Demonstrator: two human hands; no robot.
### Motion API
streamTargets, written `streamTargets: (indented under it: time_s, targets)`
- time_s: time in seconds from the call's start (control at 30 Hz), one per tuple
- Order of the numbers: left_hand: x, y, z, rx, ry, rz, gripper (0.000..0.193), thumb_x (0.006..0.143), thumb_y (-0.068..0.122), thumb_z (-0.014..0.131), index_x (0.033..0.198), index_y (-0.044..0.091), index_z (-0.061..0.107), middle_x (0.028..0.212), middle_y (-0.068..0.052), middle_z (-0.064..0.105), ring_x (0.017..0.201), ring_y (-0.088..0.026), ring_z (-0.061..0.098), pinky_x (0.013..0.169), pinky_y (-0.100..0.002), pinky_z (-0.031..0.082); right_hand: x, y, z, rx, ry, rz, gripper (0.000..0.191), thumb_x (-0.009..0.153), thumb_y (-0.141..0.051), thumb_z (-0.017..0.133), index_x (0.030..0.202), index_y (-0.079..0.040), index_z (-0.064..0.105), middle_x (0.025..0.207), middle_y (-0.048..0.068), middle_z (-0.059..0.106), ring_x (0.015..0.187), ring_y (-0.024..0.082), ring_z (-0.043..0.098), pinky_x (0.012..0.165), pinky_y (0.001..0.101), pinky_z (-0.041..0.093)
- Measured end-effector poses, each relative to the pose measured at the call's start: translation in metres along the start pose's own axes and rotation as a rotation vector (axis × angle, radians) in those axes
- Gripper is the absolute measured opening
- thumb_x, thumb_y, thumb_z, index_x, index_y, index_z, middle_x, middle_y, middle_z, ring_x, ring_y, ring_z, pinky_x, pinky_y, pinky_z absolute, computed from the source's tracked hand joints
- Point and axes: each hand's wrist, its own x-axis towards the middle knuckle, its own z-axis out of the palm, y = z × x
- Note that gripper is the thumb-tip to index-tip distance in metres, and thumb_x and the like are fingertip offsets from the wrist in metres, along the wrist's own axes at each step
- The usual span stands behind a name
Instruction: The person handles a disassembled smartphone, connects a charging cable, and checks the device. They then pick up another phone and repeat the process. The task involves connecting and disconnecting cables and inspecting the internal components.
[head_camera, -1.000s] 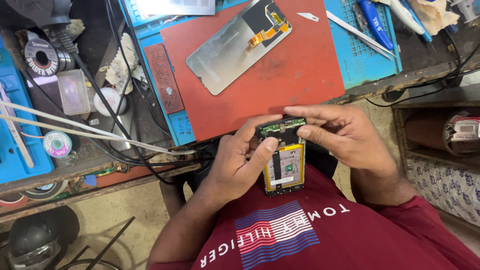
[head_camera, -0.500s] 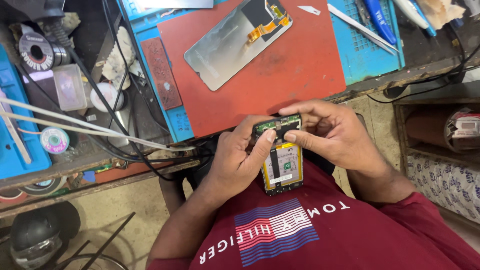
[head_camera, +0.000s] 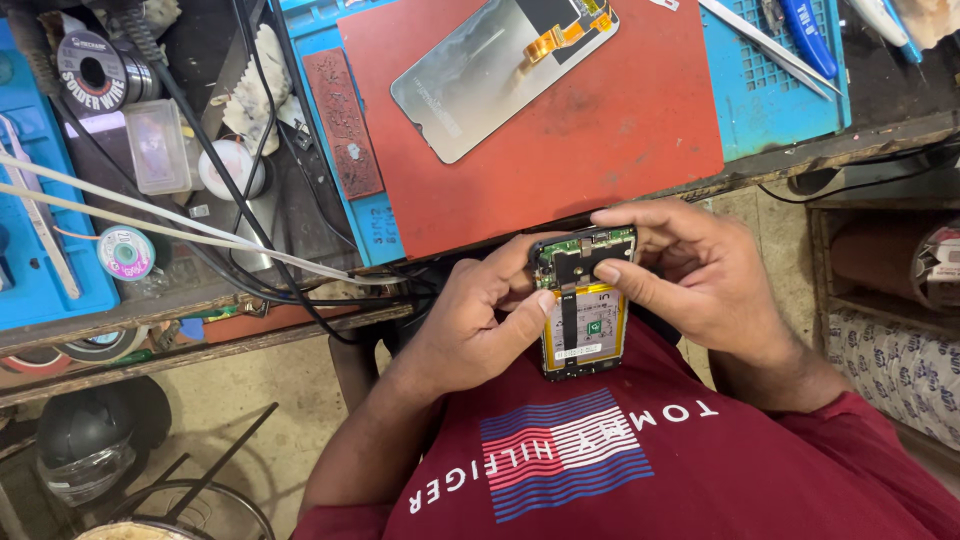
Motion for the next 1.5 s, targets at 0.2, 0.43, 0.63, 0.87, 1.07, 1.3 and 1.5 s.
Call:
streamTargets:
  time_s: [0.2, 0.43, 0.63, 0.87, 1.07, 1.3, 1.5]
  targets:
    - [-0.001, -0.002, 0.002, -0.127, -0.025, -0.052, 0.047, 0.103, 0.002, 0.055, 0.15, -0.001, 0.049, 0.108, -0.008, 0.076, 0.098, -0.006, 0.067, 0.089, -0.024, 0.055, -0.001, -0.008, 0.003, -0.09, 0.0, -0.043, 0.041, 0.093, 0.004, 0.072, 0.133, 0.004, 0.062, 0.104, 0.009, 0.074, 0.088, 0.007, 0.07, 0.074, 0.0213, 0.058]
    - [-0.002, -0.004, 0.001, -0.259, -0.053, -0.086, 0.05, 0.103, -0.003, 0.054, 0.153, 0.001, 0.049, 0.118, -0.006, 0.073, 0.106, -0.006, 0.065, 0.094, -0.025, 0.053, -0.001, -0.015, 0.004, -0.149, -0.014, -0.072, 0.042, 0.092, 0.003, 0.073, 0.132, 0.004, 0.062, 0.105, 0.009, 0.075, 0.089, 0.008, 0.072, 0.075, 0.0212, 0.059]
    - [-0.002, 0.001, 0.003, -0.265, -0.052, -0.114, 0.051, 0.104, -0.001, 0.054, 0.154, 0.001, 0.045, 0.122, -0.008, 0.072, 0.111, -0.008, 0.067, 0.097, -0.027, 0.055, 0.0, -0.015, 0.004, -0.138, -0.008, -0.09, 0.041, 0.093, 0.003, 0.073, 0.132, 0.004, 0.062, 0.104, 0.01, 0.075, 0.089, 0.007, 0.07, 0.075, 0.0209, 0.058]
    - [-0.002, 0.002, 0.0, -0.141, -0.089, -0.064, 0.053, 0.104, 0.0, 0.054, 0.156, 0.001, 0.043, 0.115, -0.012, 0.075, 0.106, -0.009, 0.069, 0.094, -0.027, 0.056, 0.0, -0.014, 0.004, -0.197, -0.001, -0.069, 0.041, 0.091, 0.002, 0.075, 0.131, 0.004, 0.064, 0.091, 0.007, 0.074, 0.081, 0.006, 0.069, 0.067, 0.0191, 0.055]
    - [-0.002, 0.002, 0.001, -0.147, -0.074, -0.04, 0.05, 0.104, 0.001, 0.056, 0.153, 0.0, 0.044, 0.118, -0.011, 0.074, 0.107, -0.009, 0.069, 0.094, -0.027, 0.057, 0.001, -0.015, 0.004, -0.188, 0.0, -0.074, 0.042, 0.091, 0.002, 0.074, 0.131, 0.003, 0.063, 0.093, 0.007, 0.075, 0.082, 0.005, 0.069, 0.069, 0.019, 0.055]
    - [0.0, 0.008, 0.008, 0.003, 0.041, -0.105, 0.044, 0.102, 0.004, 0.055, 0.146, 0.0, 0.054, 0.094, -0.006, 0.076, 0.082, -0.003, 0.063, 0.074, -0.021, 0.052, 0.0, -0.014, 0.004, -0.199, 0.013, -0.074, 0.042, 0.09, 0.002, 0.075, 0.13, 0.003, 0.064, 0.094, 0.005, 0.074, 0.08, 0.005, 0.068, 0.068, 0.0197, 0.055]
    - [0.004, 0.014, 0.016, 0.007, 0.08, -0.086, 0.04, 0.102, 0.002, 0.055, 0.141, -0.003, 0.055, 0.099, -0.005, 0.077, 0.083, -0.002, 0.063, 0.072, -0.02, 0.051, 0.003, -0.018, 0.004, -0.196, 0.003, -0.113, 0.041, 0.09, 0.0, 0.076, 0.129, 0.001, 0.066, 0.082, 0.002, 0.071, 0.075, 0.003, 0.066, 0.066, 0.0194, 0.055]
